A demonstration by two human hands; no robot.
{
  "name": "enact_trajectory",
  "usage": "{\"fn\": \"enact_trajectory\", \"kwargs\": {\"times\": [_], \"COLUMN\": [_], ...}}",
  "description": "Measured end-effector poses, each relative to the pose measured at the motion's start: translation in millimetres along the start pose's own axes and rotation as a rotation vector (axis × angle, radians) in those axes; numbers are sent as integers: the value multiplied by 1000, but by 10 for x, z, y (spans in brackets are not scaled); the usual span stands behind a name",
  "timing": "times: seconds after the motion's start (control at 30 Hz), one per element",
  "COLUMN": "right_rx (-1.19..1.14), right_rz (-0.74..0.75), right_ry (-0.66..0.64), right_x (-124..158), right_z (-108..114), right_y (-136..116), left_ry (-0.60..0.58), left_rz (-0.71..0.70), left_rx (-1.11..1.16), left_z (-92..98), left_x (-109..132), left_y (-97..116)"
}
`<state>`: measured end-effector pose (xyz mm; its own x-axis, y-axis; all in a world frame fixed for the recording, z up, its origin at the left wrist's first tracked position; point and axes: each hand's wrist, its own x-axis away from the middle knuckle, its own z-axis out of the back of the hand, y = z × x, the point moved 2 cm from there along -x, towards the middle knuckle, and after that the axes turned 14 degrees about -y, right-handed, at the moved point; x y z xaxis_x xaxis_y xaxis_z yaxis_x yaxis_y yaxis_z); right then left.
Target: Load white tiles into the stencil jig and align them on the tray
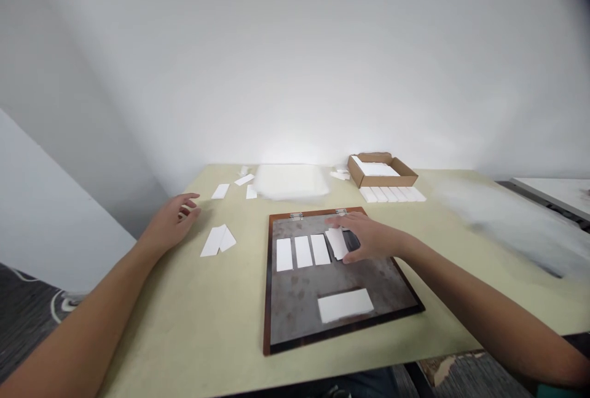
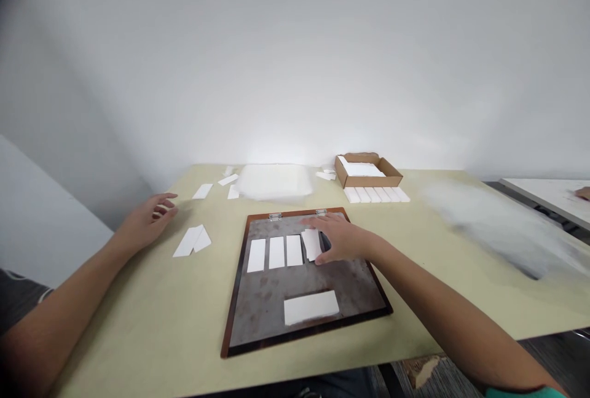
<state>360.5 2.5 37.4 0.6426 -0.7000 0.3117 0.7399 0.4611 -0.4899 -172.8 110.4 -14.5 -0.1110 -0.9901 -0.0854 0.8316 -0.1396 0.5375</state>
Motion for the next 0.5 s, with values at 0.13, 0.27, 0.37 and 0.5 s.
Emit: {"fn": "enact_trajectory", "kwargs": {"times": [0.13, 0.27, 0.37, 0.5], "right_rx": [-15, -20, -23, -31], "right_rz": [1, 7, -15, -42], "right_ry": [-6, 14, 36, 22], "right_x": [-4, 97, 235, 373], "right_z": [-32, 51, 148, 167], "right_y": [4, 46, 149, 312], "left_ry": [-7, -5, -8, -21], "left_rz": [-6, -3, -9, -17], "left_rx": [-12, -32, -45, -74], "left_z": [-11, -26, -45, -77], "left_x": [-14, -32, -49, -66], "left_y": [-32, -95, -152, -198]}}
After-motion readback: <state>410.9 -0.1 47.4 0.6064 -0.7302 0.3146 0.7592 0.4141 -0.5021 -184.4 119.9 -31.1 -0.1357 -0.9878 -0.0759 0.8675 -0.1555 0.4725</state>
